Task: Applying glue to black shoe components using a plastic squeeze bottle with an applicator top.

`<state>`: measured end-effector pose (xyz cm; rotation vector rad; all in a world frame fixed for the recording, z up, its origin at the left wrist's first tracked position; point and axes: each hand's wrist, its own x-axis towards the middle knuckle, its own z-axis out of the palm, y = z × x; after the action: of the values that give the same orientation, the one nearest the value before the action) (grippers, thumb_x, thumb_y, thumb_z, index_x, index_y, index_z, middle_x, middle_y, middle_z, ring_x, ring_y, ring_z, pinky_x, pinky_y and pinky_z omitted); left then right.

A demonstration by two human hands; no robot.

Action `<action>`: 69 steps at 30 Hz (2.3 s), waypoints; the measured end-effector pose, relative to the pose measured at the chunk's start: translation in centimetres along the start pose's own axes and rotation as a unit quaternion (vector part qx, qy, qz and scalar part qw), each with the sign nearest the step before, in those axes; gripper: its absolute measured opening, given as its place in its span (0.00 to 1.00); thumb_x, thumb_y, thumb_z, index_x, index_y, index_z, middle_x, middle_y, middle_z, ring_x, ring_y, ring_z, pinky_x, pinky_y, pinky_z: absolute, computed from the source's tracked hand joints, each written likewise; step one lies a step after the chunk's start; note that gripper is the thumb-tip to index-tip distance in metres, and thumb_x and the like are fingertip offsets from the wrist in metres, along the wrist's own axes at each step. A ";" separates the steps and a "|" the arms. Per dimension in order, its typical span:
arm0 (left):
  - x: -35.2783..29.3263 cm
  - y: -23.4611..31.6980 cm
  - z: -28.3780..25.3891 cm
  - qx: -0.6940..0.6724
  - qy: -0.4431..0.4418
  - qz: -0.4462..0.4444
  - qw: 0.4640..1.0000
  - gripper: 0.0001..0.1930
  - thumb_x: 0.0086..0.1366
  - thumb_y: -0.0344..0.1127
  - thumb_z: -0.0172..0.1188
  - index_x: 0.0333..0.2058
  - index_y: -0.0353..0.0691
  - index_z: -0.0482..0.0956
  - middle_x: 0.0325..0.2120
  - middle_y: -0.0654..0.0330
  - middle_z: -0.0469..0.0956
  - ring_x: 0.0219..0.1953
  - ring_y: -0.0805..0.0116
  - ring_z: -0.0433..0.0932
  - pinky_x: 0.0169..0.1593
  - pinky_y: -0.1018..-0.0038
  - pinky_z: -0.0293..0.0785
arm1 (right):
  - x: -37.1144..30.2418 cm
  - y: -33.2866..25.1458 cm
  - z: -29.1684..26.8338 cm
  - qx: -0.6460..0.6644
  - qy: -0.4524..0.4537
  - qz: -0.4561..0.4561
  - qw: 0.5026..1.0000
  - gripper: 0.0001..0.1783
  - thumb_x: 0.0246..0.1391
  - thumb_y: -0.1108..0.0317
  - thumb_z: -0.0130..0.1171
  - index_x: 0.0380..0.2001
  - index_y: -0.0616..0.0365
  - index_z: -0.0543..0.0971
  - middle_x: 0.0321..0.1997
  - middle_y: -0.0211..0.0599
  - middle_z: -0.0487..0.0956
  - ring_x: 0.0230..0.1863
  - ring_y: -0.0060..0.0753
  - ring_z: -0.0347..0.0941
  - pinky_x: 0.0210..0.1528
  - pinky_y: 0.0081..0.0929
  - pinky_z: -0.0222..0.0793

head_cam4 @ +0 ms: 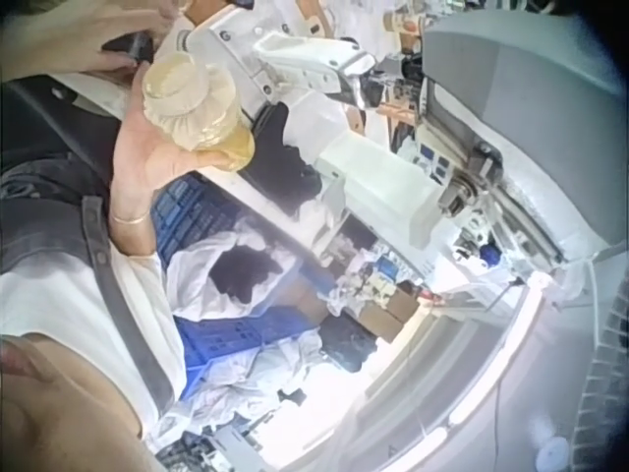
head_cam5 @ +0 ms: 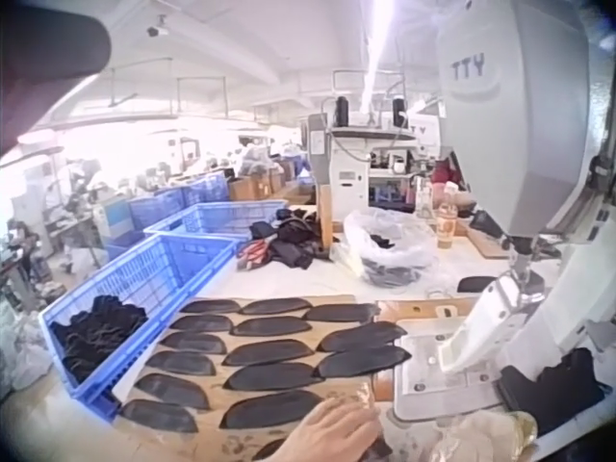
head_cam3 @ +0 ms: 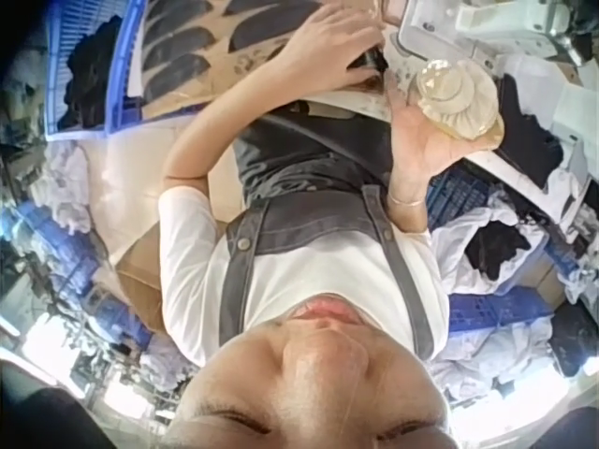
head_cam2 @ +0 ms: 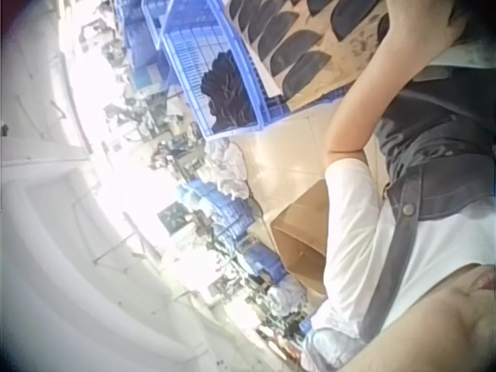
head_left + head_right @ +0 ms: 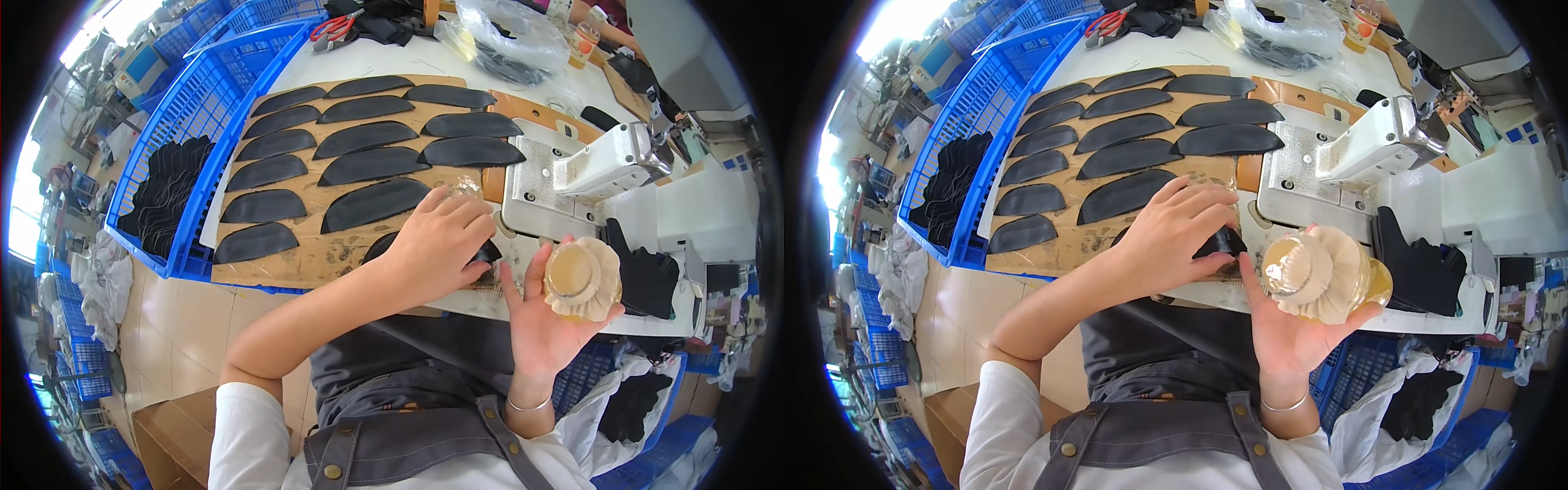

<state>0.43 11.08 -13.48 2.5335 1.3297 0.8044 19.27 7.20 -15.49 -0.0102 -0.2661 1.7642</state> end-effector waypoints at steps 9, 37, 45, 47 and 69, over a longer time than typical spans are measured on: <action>0.1 -0.7 0.2 -0.018 -0.014 0.019 1.000 0.18 0.51 0.40 0.63 0.40 0.42 0.74 0.47 0.58 0.71 0.52 0.60 0.69 0.57 0.58 0.59 | 0.1 -0.2 0.0 0.022 0.040 -0.018 0.999 0.44 0.45 0.33 0.51 0.63 0.40 0.56 0.67 0.24 0.56 0.67 0.37 0.49 0.65 0.64 0.32; -1.7 -1.8 -4.6 -0.227 0.092 -0.147 0.958 0.07 0.48 0.27 0.60 0.20 0.36 0.70 0.46 0.52 0.74 0.47 0.59 0.73 0.50 0.70 0.66 | 1.0 1.1 -0.6 -0.024 0.125 -0.047 0.991 0.46 0.45 0.29 0.49 0.63 0.40 0.56 0.69 0.27 0.52 0.69 0.36 0.43 0.63 0.67 0.35; -4.7 -2.8 -10.4 -0.288 0.127 -0.211 0.925 0.06 0.52 0.23 0.54 0.22 0.36 0.65 0.47 0.50 0.72 0.49 0.66 0.69 0.51 0.73 0.64 | 0.8 0.9 -1.1 -0.030 0.099 -0.044 0.994 0.44 0.46 0.31 0.50 0.63 0.40 0.56 0.69 0.27 0.52 0.69 0.37 0.45 0.63 0.67 0.35; -4.9 -2.2 -11.6 -0.281 0.146 -0.206 0.926 0.06 0.52 0.22 0.53 0.22 0.36 0.65 0.47 0.48 0.72 0.47 0.67 0.69 0.51 0.74 0.63 | 0.8 0.9 -1.1 -0.023 0.080 -0.037 0.996 0.44 0.47 0.32 0.50 0.63 0.40 0.56 0.69 0.27 0.52 0.70 0.37 0.44 0.63 0.67 0.35; -3.3 -0.7 -22.2 -0.122 0.339 -0.083 0.929 0.08 0.57 0.31 0.56 0.32 0.32 0.75 0.31 0.62 0.74 0.33 0.77 0.71 0.42 0.83 0.66 | 0.9 0.8 -1.4 -0.034 0.094 -0.034 0.994 0.46 0.46 0.31 0.50 0.63 0.41 0.54 0.68 0.30 0.54 0.69 0.41 0.46 0.61 0.70 0.41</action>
<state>-13.42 6.72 3.62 1.9780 1.4598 1.7802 18.53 8.15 -16.86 -0.2138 -0.1867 1.6728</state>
